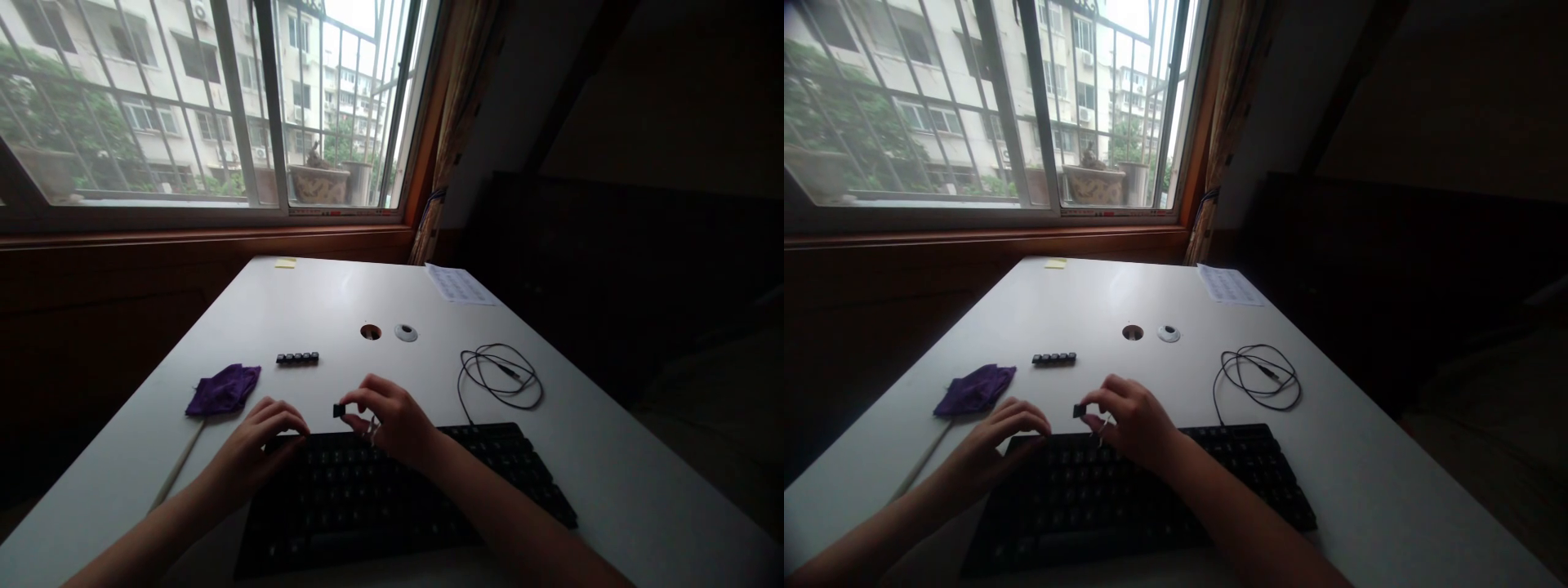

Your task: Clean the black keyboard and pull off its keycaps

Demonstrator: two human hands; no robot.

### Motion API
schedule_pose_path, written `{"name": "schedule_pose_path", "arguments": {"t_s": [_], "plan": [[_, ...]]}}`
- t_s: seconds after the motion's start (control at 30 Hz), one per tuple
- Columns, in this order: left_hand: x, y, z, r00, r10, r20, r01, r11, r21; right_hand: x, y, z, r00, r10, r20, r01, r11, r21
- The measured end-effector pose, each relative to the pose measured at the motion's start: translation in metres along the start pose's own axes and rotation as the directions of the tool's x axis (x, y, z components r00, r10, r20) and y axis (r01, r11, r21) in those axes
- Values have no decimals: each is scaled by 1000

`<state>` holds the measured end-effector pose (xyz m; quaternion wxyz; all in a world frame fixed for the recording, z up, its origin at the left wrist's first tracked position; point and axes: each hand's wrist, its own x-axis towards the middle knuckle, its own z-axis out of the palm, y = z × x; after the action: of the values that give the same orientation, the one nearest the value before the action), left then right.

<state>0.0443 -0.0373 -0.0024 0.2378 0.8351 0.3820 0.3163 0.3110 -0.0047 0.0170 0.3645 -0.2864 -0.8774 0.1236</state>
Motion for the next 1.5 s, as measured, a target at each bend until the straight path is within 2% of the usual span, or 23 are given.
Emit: {"name": "schedule_pose_path", "arguments": {"t_s": [0.17, 0.27, 0.43, 0.67, 1.0, 1.27, 1.5], "plan": [[1, -9, -3, 999, -13, 50, 8, 994, 108, 19, 14, -22, 990, 126, 69, -120, 990, -77], [0, -13, -4, 997, -17, 80, 8, 994, 113, 37, 30, -24, 971, 200, 134, -178, 970, -164], [0, -14, -8, 993, -50, 111, 46, 998, 44, 68, 62, -8, 895, 342, 285, -237, 908, -346], [1, -19, -14, 980, -110, 163, 112, 994, -3, 90, 92, 17, 854, 351, 384, -212, 909, -358], [2, -19, -14, 976, -146, 159, 160, 984, -80, 95, 105, 39, 880, 340, 333, -262, 930, -257], [2, -20, -12, 980, -137, 145, 152, 984, -98, 91, 115, 50, 899, 321, 299, -292, 946, -137], [1, -26, -10, 981, -111, 158, 126, 988, -91, 92, 115, 54, 898, 343, 276, -327, 939, -104]]}}
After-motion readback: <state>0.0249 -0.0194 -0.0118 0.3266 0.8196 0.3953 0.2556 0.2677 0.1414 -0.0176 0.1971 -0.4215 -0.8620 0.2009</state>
